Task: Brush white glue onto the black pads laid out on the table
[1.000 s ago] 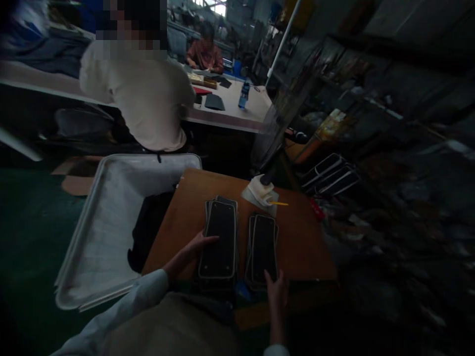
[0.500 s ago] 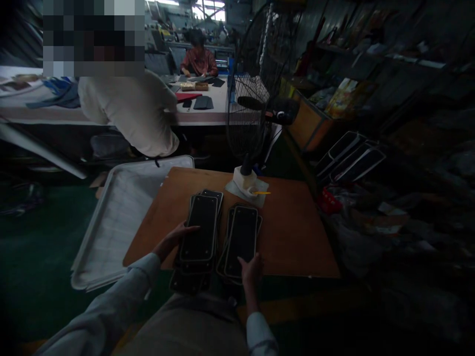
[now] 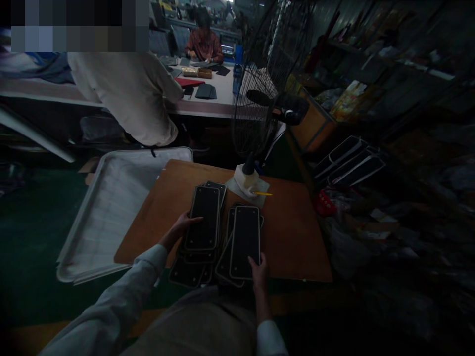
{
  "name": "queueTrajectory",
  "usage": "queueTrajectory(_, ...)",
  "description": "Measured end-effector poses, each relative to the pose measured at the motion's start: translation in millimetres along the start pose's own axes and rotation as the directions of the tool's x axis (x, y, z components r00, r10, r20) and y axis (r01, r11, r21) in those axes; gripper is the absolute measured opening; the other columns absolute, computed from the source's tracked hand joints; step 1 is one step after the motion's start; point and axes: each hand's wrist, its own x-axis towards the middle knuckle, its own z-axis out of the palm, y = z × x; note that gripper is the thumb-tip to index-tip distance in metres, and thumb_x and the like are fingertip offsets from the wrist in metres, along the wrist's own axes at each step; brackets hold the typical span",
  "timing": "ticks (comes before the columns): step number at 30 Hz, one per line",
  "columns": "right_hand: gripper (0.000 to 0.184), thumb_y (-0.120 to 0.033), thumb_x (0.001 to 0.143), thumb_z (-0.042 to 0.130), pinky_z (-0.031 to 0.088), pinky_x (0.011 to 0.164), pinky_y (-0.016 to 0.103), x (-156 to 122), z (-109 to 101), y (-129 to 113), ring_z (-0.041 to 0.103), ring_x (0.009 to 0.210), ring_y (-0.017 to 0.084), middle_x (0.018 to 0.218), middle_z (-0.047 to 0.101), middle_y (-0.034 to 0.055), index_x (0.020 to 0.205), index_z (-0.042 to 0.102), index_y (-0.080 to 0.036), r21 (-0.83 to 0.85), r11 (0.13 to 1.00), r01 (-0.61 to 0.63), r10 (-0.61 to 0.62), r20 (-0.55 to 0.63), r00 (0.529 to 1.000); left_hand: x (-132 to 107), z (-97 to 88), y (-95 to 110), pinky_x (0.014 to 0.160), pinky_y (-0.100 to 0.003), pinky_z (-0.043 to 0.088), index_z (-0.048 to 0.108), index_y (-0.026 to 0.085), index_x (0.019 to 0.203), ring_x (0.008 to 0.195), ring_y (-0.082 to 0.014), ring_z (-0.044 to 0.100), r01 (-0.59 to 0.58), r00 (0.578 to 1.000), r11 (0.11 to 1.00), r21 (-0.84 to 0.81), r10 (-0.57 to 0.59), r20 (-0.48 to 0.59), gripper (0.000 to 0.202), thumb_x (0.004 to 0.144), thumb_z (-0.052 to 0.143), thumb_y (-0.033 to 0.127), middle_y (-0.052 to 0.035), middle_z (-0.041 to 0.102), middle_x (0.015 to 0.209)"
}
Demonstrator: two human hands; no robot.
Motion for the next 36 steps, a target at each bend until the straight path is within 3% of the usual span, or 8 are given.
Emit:
queueTrajectory(4,0.060,-0.060,0.051,0.070,0.053,0.075,0.037,17.3,-2.9,2.5,0.068,0.085,0.029,0.089,0.073,0.0114,0.091,0.065,-0.015,0.075,0.997,-0.027,0.023,0.052,0.998,0.1,0.7,10.5,0.086,-0.046,0.052,0.059,0.008,0.114,0.104,-0.0374,0.064,-0.010,0.977,0.940,0.340,0.082,-0.197,0.075,0.052,0.090,0.037,-0.0209,0.068,0.113)
queueTrajectory(7,0.057,-0.058,0.049,0.072,0.053,0.074,0.038,27.5,-7.3,4.1,0.068,0.082,0.030,0.085,0.073,0.0119,0.086,0.064,-0.015,0.129,0.990,-0.049,0.036,0.105,0.994,-24.0,13.0,7.2,0.095,-0.048,0.046,0.054,0.009,0.125,0.119,-0.0400,0.054,0.021,0.886,0.690,0.723,0.323,-0.334,0.069,0.068,0.080,0.039,-0.0230,0.058,0.125)
queueTrajectory(9,0.056,-0.058,0.051,0.072,0.054,0.073,0.037,31.7,-16.5,7.0,0.068,0.080,0.028,0.084,0.073,0.0108,0.086,0.065,-0.015,0.177,0.981,-0.073,0.043,0.170,0.985,-51.7,36.0,-3.2,0.098,-0.045,0.044,0.052,0.013,0.129,0.121,-0.0353,0.051,0.000,0.839,0.504,0.863,0.470,-0.274,0.053,0.084,0.063,0.039,-0.0192,0.055,0.128)
queueTrajectory(14,0.060,-0.061,0.056,0.073,0.056,0.077,0.035,44.0,-58.3,19.2,0.069,0.089,0.027,0.094,0.075,0.0070,0.098,0.068,-0.018,0.287,0.943,-0.169,0.080,0.299,0.951,-119.3,131.3,-50.3,0.098,-0.036,0.043,0.060,0.024,0.119,0.115,-0.0257,0.054,-0.215,0.937,0.324,0.921,0.334,0.101,0.031,0.090,0.055,0.032,-0.0088,0.060,0.120)
queueTrajectory(18,0.061,-0.056,0.059,0.076,0.055,0.084,0.039,64.7,-91.9,26.7,0.067,0.100,0.029,0.103,0.074,0.0061,0.108,0.067,-0.020,0.403,0.870,-0.284,0.119,0.388,0.914,-134.4,194.6,-86.0,0.100,-0.039,0.040,0.055,0.022,0.131,0.120,-0.0302,0.051,-0.116,0.981,0.240,0.964,0.177,0.075,0.053,0.081,0.067,0.033,-0.0115,0.057,0.130)
queueTrajectory(26,0.067,-0.056,0.068,0.072,0.052,0.092,0.042,121.0,-145.1,43.2,0.063,0.113,0.030,0.121,0.069,0.0091,0.124,0.061,-0.022,0.446,0.840,-0.309,0.045,0.511,0.858,-125.4,242.3,-92.6,0.086,-0.033,0.043,0.057,0.023,0.120,0.107,-0.0254,0.058,0.094,0.987,0.255,0.962,0.099,-0.123,0.038,0.086,0.060,0.039,-0.0092,0.058,0.119)
queueTrajectory(32,0.067,-0.056,0.063,0.073,0.052,0.091,0.045,152.3,-155.1,51.5,0.063,0.110,0.032,0.116,0.071,0.0096,0.118,0.066,-0.019,0.409,0.838,-0.360,0.067,0.579,0.812,-110.5,262.6,-76.1,0.078,-0.030,0.043,0.055,0.023,0.097,0.094,-0.0206,0.062,0.236,0.949,0.364,0.901,0.115,-0.295,0.031,0.096,0.039,0.049,-0.0059,0.061,0.103)
queueTrajectory(36,0.045,-0.057,0.066,0.068,0.050,0.095,0.047,157.4,-162.4,63.2,0.062,0.112,0.033,0.109,0.072,0.0071,0.098,0.074,-0.025,0.367,0.895,-0.253,0.031,0.514,0.857,-90.3,267.1,-73.2,0.076,-0.028,0.041,0.049,0.021,0.100,0.098,-0.0204,0.062,0.280,0.935,0.358,0.891,0.110,-0.338,0.021,0.090,0.055,0.039,-0.0067,0.061,0.111)
